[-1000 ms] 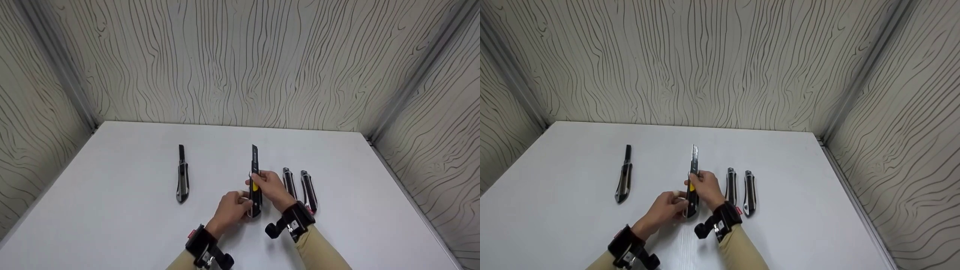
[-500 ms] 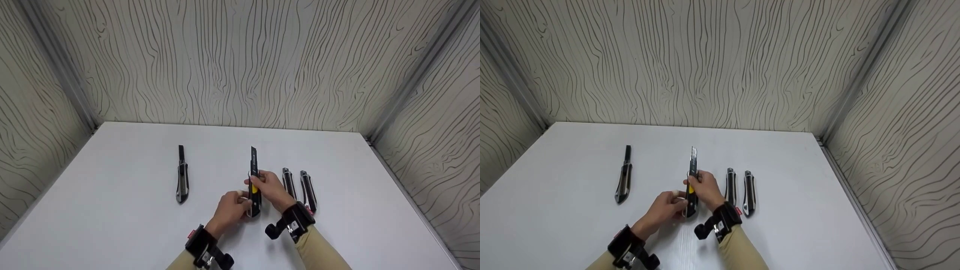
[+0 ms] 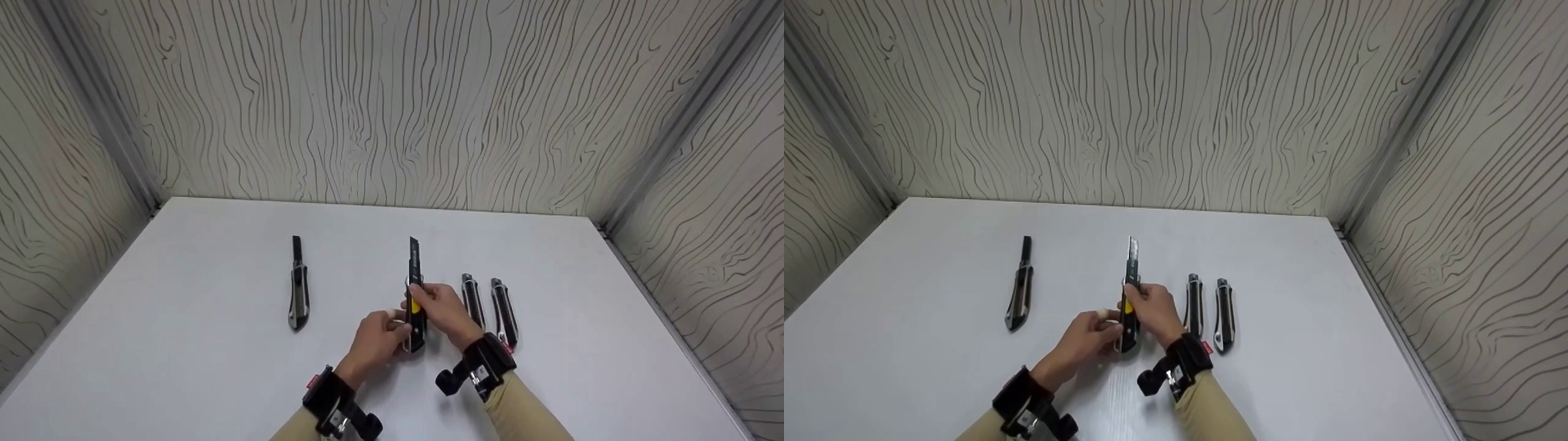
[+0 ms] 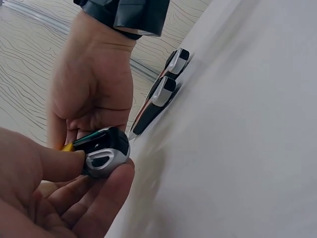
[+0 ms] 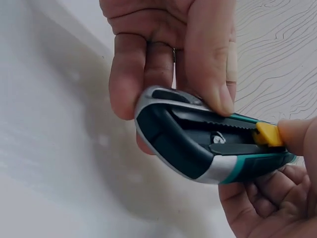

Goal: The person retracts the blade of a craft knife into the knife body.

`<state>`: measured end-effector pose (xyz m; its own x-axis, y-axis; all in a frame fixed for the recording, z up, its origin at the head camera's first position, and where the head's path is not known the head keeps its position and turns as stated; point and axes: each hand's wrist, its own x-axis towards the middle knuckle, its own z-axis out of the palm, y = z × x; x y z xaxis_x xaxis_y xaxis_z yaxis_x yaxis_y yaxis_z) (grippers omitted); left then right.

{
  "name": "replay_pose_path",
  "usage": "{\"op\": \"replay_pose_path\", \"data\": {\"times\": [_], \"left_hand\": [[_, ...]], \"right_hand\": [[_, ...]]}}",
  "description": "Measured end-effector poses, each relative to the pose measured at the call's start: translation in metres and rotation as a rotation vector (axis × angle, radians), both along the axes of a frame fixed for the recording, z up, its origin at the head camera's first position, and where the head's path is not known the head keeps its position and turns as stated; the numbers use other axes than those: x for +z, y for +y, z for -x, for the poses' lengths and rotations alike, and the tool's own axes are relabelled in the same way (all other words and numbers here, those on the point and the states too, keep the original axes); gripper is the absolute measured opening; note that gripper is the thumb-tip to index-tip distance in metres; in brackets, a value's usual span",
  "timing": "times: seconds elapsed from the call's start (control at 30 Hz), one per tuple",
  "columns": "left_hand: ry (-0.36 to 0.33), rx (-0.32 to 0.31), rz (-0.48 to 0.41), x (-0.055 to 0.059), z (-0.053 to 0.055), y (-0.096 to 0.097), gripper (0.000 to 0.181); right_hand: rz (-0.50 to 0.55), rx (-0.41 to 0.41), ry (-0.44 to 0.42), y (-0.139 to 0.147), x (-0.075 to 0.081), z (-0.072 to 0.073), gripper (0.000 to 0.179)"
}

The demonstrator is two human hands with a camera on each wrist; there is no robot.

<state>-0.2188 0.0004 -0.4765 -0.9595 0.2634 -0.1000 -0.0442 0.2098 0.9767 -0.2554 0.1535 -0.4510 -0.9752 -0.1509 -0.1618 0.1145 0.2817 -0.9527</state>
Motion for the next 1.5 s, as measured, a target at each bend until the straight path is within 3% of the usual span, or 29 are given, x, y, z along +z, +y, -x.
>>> {"op": "replay_pose_path", "data": {"times": [0.13, 0.57, 0.97, 1.27, 1.5], "left_hand": [[-0.003, 0.005, 0.008, 0.000, 0.000, 0.001, 0.027], [0.024, 0.013, 0.035, -0.002, 0.002, 0.001, 0.027], [0.050, 0.017, 0.036, -0.004, 0.003, 0.001, 0.024], [0.045, 0.019, 0.043, -0.003, 0.002, 0.001, 0.024], [0.012, 0.025, 0.020, -0.002, 0.000, 0.001, 0.029]], "right_hand": [[-0.021, -0.007, 0.009, 0.001, -0.007, 0.004, 0.041], [0.035, 0.018, 0.006, 0.002, -0.007, 0.004, 0.037], [0.048, 0.065, 0.003, -0.005, 0.023, -0.016, 0.033], [0.078, 0.088, 0.001, 0.004, -0.005, 0.001, 0.036], [0.096, 0.119, 0.024, 0.003, -0.009, 0.001, 0.037]]}}
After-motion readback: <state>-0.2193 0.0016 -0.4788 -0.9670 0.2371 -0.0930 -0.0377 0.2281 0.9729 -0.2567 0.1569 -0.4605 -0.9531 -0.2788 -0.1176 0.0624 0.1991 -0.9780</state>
